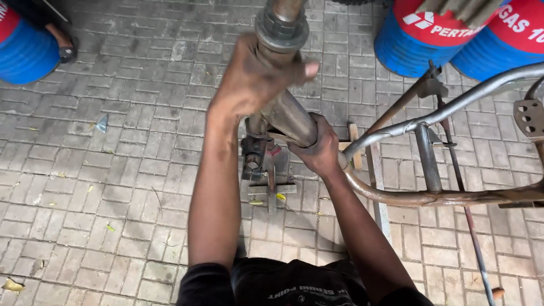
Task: Sanding a metal motorcycle frame tube with sandpaper to remove rust and prepare it for painting.
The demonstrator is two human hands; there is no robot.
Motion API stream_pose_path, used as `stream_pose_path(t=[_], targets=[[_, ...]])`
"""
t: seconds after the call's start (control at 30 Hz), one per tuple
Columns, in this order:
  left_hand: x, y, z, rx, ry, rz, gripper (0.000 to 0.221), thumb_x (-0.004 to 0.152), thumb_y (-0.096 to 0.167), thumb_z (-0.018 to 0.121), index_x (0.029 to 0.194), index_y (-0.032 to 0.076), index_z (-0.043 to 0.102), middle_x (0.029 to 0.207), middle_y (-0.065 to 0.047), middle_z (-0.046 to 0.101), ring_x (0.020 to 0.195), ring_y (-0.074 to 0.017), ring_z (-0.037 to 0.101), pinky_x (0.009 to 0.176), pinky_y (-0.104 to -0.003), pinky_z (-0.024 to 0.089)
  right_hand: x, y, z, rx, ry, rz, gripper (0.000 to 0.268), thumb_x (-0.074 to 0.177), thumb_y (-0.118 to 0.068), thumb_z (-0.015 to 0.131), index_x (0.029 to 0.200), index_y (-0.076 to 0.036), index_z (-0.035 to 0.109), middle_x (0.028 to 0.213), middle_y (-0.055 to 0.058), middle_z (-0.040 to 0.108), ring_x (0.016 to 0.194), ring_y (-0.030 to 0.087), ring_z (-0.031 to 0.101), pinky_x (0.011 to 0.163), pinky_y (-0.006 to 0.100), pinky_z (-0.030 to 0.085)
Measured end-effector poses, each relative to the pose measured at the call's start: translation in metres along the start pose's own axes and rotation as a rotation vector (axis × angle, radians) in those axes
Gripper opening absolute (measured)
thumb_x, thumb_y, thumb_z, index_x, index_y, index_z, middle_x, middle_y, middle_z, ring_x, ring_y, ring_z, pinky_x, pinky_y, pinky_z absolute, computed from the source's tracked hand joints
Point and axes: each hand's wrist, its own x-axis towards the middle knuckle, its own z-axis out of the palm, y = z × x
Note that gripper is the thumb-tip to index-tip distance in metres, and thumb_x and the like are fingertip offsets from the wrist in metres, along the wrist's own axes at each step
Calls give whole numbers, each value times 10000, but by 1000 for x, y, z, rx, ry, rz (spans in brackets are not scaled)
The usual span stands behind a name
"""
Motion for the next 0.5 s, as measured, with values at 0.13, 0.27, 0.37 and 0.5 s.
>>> stream_pose_path(t=[0.13, 0.27, 0.37, 0.5], targets=[[-22, -19, 10, -143, -13, 13, 239, 805, 90, 848, 924, 14, 656, 768, -95, 696, 608, -172, 657, 589, -301, 584, -1, 1, -5, 55, -40, -6, 698, 618, -156, 883, 1215, 29, 573, 1034, 177, 705, 848, 310, 693, 787, 411, 557], [-18, 16, 22, 140, 256, -42, 201, 776, 77, 838, 890, 4, 689, 764, -75, 713, 591, -139, 640, 566, -279, 532, -6, -4, -6, 28, -32, 19, 715, 612, -143, 899, 1232, 24, 586, 1064, 176, 722, 870, 317, 718, 779, 413, 573], [5, 35, 32, 393, 495, 37, 266, 733, 148, 870, 892, 17, 702, 790, -92, 779, 608, -166, 738, 587, -300, 593, 4, -3, -2, 18, -4, 17, 717, 598, -139, 898, 1226, 29, 596, 1039, 176, 732, 839, 312, 721, 751, 407, 578], [-3, 32, 60, 430, 781, 50, 295, 747, 20, 807, 993, -23, 649, 820, -139, 766, 633, -212, 748, 580, -329, 597, -4, 10, 2, -10, 10, -21, 712, 595, -159, 899, 1208, 43, 596, 1012, 180, 717, 804, 312, 689, 740, 408, 564]])
